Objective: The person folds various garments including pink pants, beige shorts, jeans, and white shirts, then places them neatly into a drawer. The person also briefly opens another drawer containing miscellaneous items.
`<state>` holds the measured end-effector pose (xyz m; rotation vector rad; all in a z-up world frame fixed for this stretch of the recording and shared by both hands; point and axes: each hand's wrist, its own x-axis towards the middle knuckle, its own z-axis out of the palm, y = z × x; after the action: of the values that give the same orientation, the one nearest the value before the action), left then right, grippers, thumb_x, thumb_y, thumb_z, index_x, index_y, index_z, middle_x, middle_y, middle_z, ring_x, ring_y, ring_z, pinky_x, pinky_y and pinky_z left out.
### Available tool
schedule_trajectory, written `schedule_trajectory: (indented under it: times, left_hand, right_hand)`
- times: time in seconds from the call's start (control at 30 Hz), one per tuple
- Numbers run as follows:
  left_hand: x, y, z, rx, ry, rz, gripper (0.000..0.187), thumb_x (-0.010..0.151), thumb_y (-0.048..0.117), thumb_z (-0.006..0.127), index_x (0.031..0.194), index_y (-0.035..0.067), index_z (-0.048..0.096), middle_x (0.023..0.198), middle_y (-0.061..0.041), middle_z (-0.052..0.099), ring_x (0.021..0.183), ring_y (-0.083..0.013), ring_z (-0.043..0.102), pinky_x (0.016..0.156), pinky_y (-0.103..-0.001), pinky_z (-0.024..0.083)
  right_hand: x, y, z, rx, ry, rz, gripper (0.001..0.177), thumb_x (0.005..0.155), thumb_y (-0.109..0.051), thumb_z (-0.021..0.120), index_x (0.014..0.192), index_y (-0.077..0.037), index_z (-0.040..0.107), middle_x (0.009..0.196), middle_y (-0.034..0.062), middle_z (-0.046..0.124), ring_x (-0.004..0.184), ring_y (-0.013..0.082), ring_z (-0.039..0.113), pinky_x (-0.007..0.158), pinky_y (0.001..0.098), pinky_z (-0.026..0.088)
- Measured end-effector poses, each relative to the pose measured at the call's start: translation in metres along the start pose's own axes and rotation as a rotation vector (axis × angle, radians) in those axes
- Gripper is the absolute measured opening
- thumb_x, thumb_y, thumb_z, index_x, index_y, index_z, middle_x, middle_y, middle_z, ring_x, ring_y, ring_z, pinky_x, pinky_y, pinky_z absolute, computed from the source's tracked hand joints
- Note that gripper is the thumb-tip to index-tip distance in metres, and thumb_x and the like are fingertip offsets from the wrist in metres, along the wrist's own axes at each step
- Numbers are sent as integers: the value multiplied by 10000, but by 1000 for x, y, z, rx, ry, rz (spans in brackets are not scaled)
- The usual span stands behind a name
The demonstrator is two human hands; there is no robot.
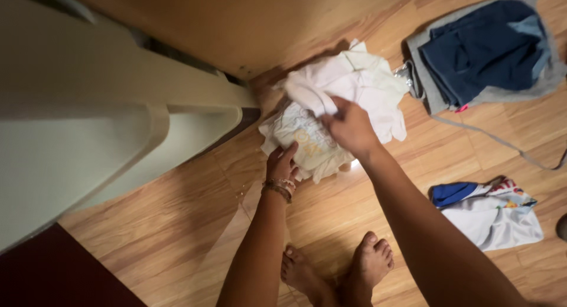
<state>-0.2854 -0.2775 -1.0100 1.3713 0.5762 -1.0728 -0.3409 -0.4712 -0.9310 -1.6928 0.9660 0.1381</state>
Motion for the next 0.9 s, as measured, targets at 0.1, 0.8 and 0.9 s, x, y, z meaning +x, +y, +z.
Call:
schedule_trajectory:
  times: [0.1, 0.8, 0.9]
  left_hand:
    - [-14, 2, 10, -65, -57, 2, 399, 895, 295, 684, 1260, 140, 640, 1083, -26, 627, 968, -208, 568, 748, -374, 476]
    - [-172, 32, 92, 148, -175, 284, 386, 900, 178, 554, 1262, 85, 652, 1310, -61, 689, 1157, -183, 649, 917, -363, 482]
    - [-201, 41, 131, 178, -73, 379, 469, 869, 163, 649, 1320, 37, 611, 1264, -113, 678, 1061, -226, 654, 837, -394, 531]
  right_hand:
    - [-32, -6, 6, -262, 7, -194, 773, 764, -286, 809, 1459, -75, 544, 1001, 222, 692, 927, 377, 661, 828, 456, 570]
    - [-145, -18, -192, 779, 98, 51, 417, 819, -12, 678, 1229, 62, 655, 1105, 129, 752, 953, 210, 714, 840, 354, 574]
    - [-203, -55, -230, 957, 151, 146, 438, 816, -26, 641, 1249, 41, 626, 1082, 132, 740, 934, 241, 727, 804, 405, 587]
